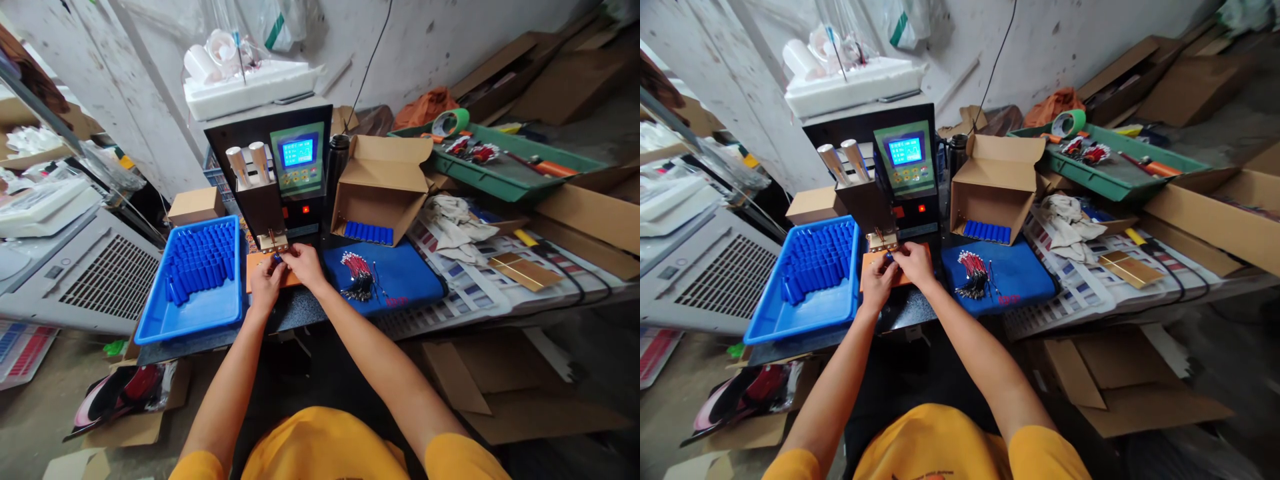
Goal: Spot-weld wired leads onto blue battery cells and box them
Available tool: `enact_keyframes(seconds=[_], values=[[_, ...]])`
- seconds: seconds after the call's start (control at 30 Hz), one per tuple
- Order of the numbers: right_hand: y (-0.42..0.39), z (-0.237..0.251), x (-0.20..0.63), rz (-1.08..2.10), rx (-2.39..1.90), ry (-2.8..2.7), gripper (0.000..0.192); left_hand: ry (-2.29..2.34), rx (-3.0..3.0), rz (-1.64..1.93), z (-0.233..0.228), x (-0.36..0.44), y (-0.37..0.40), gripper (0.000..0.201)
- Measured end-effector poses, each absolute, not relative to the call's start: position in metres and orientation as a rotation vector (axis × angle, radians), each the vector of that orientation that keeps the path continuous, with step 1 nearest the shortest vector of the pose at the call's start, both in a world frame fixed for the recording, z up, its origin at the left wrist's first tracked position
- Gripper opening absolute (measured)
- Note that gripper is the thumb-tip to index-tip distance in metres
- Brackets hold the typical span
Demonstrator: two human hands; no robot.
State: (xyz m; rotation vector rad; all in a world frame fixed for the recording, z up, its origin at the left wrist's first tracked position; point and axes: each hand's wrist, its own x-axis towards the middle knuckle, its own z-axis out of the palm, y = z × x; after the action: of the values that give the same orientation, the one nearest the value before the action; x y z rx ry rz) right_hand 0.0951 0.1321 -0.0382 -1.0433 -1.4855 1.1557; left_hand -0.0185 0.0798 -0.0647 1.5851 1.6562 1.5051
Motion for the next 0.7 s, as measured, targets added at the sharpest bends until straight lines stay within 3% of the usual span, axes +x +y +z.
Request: enact_keyframes(seconds=[0.7], values=[[0.1308,-0.0354,0.0939,1.180,-1.041,-1.463,0.017,1.691,1.588,1.477,-0.0628,-0.0184,0.0801,0.019]])
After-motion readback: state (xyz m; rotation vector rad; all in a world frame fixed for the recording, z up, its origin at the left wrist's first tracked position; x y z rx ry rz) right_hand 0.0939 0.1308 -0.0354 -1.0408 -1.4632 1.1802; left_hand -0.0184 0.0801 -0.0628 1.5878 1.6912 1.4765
